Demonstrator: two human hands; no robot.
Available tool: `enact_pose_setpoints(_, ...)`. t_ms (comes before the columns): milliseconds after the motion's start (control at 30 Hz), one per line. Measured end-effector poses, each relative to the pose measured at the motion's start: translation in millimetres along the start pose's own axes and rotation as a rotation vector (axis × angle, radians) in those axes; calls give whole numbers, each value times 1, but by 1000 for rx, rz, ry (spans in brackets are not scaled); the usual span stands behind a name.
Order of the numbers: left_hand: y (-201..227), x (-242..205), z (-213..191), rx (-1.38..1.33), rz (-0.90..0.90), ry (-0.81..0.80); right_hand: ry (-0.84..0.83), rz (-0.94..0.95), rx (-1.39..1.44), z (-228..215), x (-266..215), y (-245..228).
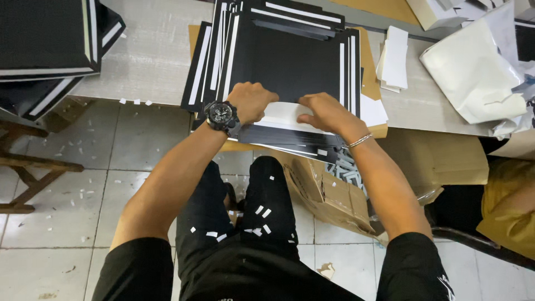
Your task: The person assembles black rectangular frames by inserting white strips into slots along the edges. They repeatedly pick up frames, align and press the strips into place, and stack the completed frames on the table.
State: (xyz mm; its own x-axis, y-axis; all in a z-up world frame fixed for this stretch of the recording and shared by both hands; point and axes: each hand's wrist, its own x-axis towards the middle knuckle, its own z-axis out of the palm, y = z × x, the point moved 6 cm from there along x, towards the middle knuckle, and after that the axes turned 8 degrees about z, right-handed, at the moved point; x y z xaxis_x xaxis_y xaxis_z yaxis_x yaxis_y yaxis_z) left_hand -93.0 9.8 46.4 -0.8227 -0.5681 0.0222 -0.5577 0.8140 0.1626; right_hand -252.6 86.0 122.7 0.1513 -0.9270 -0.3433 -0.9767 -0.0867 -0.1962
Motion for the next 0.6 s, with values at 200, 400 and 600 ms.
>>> enact_pose_setpoints(200, 29, -33, -18, 121, 10, 194, 418, -275, -147, 55, 13, 43)
enact_pose_setpoints(400, 47, -69, -3, 267, 148, 464, 824, -342, -244, 64, -22, 24)
enact_pose_setpoints(600, 47, -75, -1, 264, 137, 455, 847, -314, -205, 79, -20, 29)
